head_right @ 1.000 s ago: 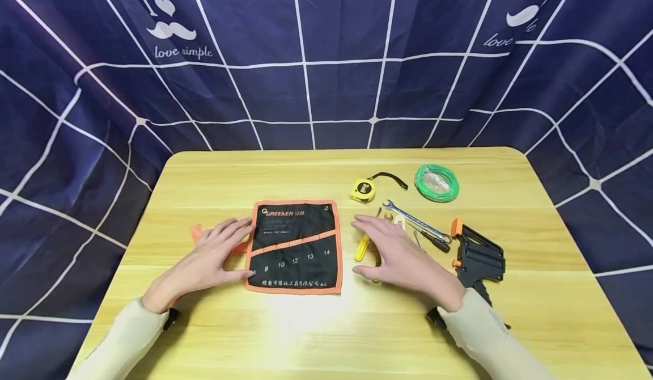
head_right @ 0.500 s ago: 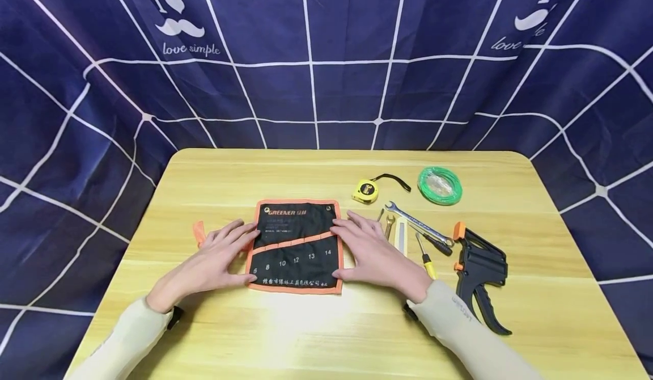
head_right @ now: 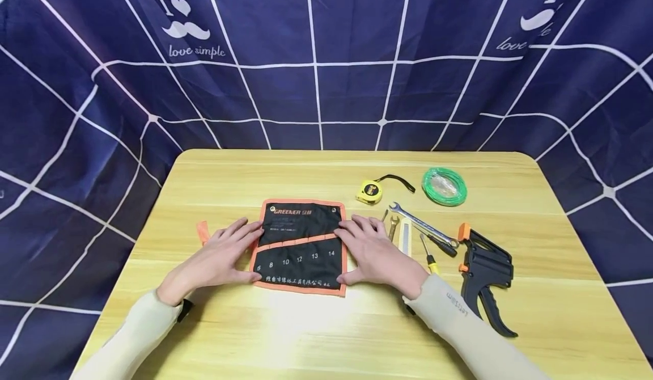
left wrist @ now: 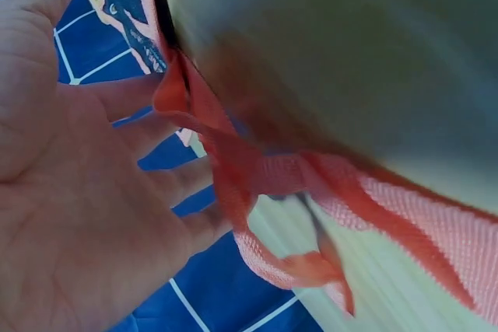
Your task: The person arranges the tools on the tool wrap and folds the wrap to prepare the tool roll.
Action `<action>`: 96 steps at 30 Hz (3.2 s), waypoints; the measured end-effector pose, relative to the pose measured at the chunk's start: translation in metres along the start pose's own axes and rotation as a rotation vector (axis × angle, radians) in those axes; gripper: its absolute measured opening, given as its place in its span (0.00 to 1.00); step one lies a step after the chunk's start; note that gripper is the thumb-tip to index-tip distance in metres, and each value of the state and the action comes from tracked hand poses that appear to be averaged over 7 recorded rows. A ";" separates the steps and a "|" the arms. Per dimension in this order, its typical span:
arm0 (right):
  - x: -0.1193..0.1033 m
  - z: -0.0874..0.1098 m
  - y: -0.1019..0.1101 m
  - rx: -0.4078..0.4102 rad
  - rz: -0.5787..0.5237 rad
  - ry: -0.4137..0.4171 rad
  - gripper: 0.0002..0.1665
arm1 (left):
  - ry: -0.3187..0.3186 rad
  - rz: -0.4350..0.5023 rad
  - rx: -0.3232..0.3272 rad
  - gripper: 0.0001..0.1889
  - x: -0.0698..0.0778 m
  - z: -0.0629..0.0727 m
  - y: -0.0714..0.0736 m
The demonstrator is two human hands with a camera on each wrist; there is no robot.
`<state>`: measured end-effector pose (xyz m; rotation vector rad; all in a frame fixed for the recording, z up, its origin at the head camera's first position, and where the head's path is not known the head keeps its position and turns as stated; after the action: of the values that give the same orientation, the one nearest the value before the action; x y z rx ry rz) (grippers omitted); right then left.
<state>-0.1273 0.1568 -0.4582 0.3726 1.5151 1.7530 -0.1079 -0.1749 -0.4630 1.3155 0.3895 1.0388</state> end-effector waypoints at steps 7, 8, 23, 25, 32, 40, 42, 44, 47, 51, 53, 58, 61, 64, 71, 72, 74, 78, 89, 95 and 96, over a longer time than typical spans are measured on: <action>-0.005 0.003 0.003 0.020 0.048 0.000 0.57 | 0.042 -0.050 0.019 0.53 0.001 -0.014 0.004; -0.005 0.003 0.003 0.029 0.052 0.001 0.56 | 0.044 -0.057 0.024 0.53 0.001 -0.015 0.004; -0.010 -0.002 0.010 0.072 0.047 -0.019 0.26 | 0.099 -0.098 0.040 0.44 0.011 -0.015 0.006; -0.008 -0.005 0.011 0.057 0.010 -0.024 0.24 | 0.101 -0.119 0.061 0.42 0.012 -0.015 0.007; 0.002 -0.022 0.012 0.000 -0.224 -0.165 0.27 | 0.098 -0.159 0.108 0.28 0.020 -0.016 0.011; 0.004 -0.026 0.018 -0.021 -0.143 -0.172 0.31 | 0.078 -0.101 0.065 0.21 0.024 -0.014 0.008; 0.005 -0.026 0.020 -0.025 -0.108 -0.153 0.31 | 0.074 -0.087 0.065 0.20 0.023 -0.014 0.007; 0.007 -0.026 0.021 -0.025 -0.100 -0.127 0.31 | 0.064 -0.082 0.087 0.20 0.021 -0.015 0.007; 0.009 -0.025 0.022 -0.021 -0.139 -0.085 0.29 | 0.056 -0.069 0.123 0.19 0.017 -0.015 0.005; 0.012 -0.025 0.024 -0.031 -0.240 -0.047 0.19 | 0.037 -0.020 0.169 0.20 0.011 -0.015 0.003; 0.013 -0.025 0.024 -0.043 -0.286 -0.046 0.13 | 0.023 0.007 0.174 0.21 0.009 -0.016 0.003; 0.016 -0.024 0.023 -0.068 -0.355 -0.043 0.13 | 0.065 0.105 0.119 0.26 0.010 -0.017 0.004; 0.017 -0.023 0.022 -0.077 -0.384 -0.028 0.17 | 0.088 0.132 0.111 0.35 0.008 -0.017 0.002; 0.018 -0.024 0.021 -0.086 -0.418 -0.026 0.16 | 0.095 0.117 0.115 0.39 0.010 -0.017 0.003; 0.018 -0.025 0.019 -0.106 -0.469 -0.036 0.13 | 0.144 0.043 0.061 0.43 0.017 -0.018 0.006; 0.017 -0.025 0.018 -0.111 -0.463 -0.038 0.13 | 0.143 0.039 0.050 0.44 0.016 -0.018 0.006; 0.015 -0.025 0.019 -0.117 -0.428 -0.031 0.13 | 0.141 0.037 0.031 0.44 0.016 -0.019 0.005; 0.011 -0.024 0.019 -0.108 -0.354 -0.005 0.14 | 0.132 0.050 0.019 0.45 0.013 -0.020 0.006; 0.006 -0.021 0.017 -0.029 -0.233 0.043 0.17 | 0.120 0.034 -0.031 0.55 0.015 -0.027 0.008; 0.006 -0.021 0.016 -0.021 -0.256 0.045 0.16 | 0.126 0.052 -0.090 0.57 0.014 -0.027 0.009; 0.006 -0.021 0.016 -0.023 -0.262 0.043 0.16 | 0.124 0.055 -0.105 0.57 0.014 -0.026 0.010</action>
<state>-0.1508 0.1470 -0.4503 0.1184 1.4994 1.5788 -0.1245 -0.1490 -0.4567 1.1770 0.3890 1.1754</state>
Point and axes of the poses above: each hand's wrist, its own z-axis away from the middle knuckle, its own y-axis out of the back of the hand, x = y × z, the point moved 4 cm from there along -z, towards the middle knuckle, and after that the axes turned 11 degrees about -x, right-handed, at the moved point
